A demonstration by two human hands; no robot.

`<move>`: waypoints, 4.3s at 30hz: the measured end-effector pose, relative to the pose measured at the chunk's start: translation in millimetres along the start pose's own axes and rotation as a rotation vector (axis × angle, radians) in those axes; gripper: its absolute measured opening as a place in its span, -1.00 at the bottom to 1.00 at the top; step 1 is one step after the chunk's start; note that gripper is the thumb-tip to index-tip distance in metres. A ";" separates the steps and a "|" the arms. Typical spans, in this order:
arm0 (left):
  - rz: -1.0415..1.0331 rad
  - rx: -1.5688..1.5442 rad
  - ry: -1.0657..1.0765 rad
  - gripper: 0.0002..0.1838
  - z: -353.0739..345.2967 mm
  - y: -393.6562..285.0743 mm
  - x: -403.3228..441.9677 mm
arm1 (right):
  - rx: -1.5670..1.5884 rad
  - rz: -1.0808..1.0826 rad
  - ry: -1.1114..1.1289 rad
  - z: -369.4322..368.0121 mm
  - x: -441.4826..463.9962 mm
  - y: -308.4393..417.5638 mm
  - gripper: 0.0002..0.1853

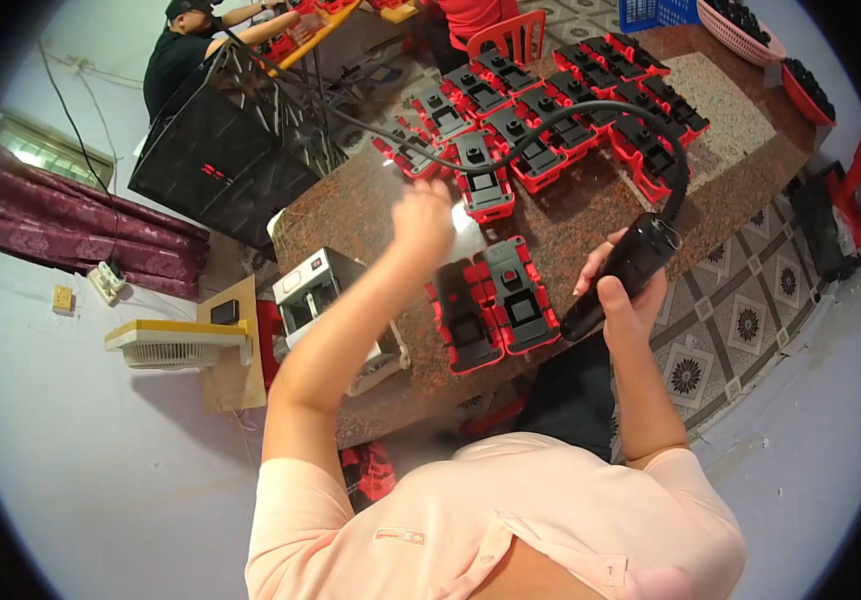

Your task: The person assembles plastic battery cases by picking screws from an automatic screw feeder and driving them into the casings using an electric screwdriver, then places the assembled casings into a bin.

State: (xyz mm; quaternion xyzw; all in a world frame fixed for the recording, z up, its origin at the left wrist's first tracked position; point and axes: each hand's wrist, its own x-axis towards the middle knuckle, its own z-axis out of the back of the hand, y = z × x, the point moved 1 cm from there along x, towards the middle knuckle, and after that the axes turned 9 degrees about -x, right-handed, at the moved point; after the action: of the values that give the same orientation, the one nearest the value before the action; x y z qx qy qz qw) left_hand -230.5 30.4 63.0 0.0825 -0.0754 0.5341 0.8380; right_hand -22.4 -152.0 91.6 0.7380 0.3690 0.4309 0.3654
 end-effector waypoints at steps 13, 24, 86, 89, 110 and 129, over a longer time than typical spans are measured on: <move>-0.148 -0.051 0.048 -0.62 -28.7 59.2 10.5 | -0.024 0.019 -0.044 17.1 -4.9 7.8 -0.40; -0.141 -0.165 0.248 -0.59 22.1 23.8 -31.6 | 0.048 0.012 0.054 1.4 -13.2 13.0 -0.43; 0.273 -0.460 -0.273 -0.27 9.0 17.2 -314.6 | 0.045 0.279 0.691 -300.6 -85.6 -92.2 -0.63; 0.274 -0.450 -0.343 -0.31 2.7 17.2 -312.6 | -0.060 0.201 0.697 -305.1 -72.6 -91.7 -0.65; 0.314 -0.750 -0.528 -0.49 -26.3 15.5 -309.8 | 0.032 0.287 0.873 -331.1 -123.0 -66.4 -0.57; 0.247 -0.486 -0.416 -0.47 5.8 19.6 -313.4 | 0.029 0.379 0.723 -303.7 -81.9 -90.2 -0.55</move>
State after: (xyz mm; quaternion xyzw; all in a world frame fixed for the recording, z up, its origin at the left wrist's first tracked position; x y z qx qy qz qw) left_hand -379.5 -239.3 2.6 -0.0221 -0.3790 0.5697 0.7289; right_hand -347.3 -113.6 94.1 0.5990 0.3374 0.7169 0.1157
